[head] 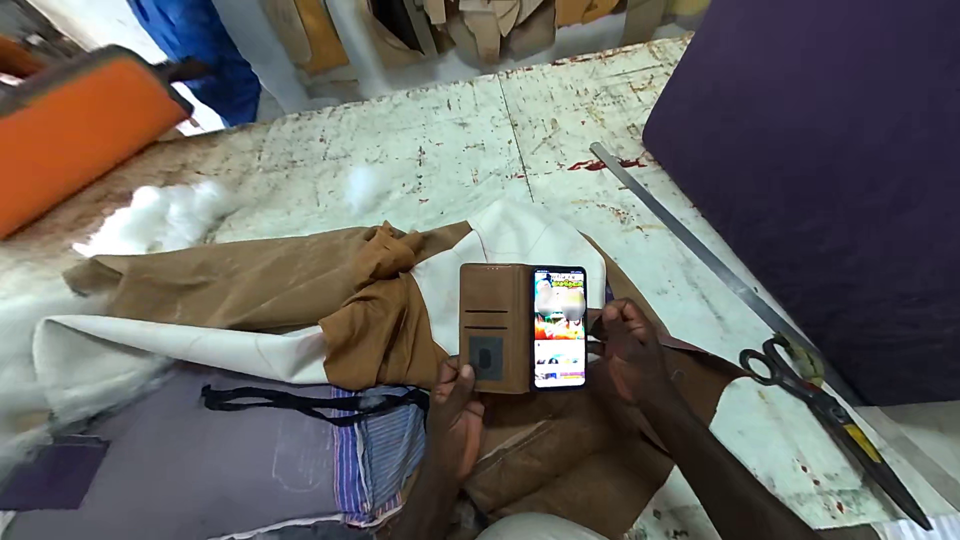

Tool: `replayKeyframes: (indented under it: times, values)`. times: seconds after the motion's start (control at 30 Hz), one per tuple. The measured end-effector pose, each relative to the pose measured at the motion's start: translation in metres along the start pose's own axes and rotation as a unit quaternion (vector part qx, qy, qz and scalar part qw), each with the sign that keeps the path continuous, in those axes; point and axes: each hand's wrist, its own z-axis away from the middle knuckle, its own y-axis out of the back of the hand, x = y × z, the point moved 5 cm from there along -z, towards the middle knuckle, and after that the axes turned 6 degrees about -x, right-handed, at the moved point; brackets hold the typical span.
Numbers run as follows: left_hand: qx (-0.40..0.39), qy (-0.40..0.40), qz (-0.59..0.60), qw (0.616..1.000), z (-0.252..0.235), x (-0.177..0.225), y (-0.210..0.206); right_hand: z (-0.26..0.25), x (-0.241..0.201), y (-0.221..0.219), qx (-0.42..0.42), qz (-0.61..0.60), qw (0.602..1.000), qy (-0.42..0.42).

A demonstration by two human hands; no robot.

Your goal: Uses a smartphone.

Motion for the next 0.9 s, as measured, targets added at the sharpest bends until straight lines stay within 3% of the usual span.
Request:
replayKeyframes:
  times: [0.17, 0.3, 0.5, 0.8, 0.9]
  values:
    - [-0.126, 0.093, 0.124, 0.980, 0.028, -0.007, -0.013, 0.008, 0.010, -0.063, 0.111, -0.196, 0.974, -0.031]
    - [-0.094, 0.103, 0.099, 0.985, 0.036, -0.019, -0.005, 0.013, 0.018, -0.088, 0.140, -0.246, 0.956, -0.076]
    - [-0.135, 0.141, 0.092, 0.976, 0.039, -0.014, -0.006, 0.024, 0.015, -0.094, 0.086, -0.216, 0.969, -0.083]
    - [-0.096, 0.168, 0.078, 0.978, 0.042, -0.013, -0.006, 0.039, 0.006, -0.092, -0.044, -0.132, 0.988, -0.067]
    - [-0.090, 0.172, 0.072, 0.978, 0.043, -0.012, -0.003, 0.041, 0.010, -0.093, -0.046, -0.119, 0.990, -0.064]
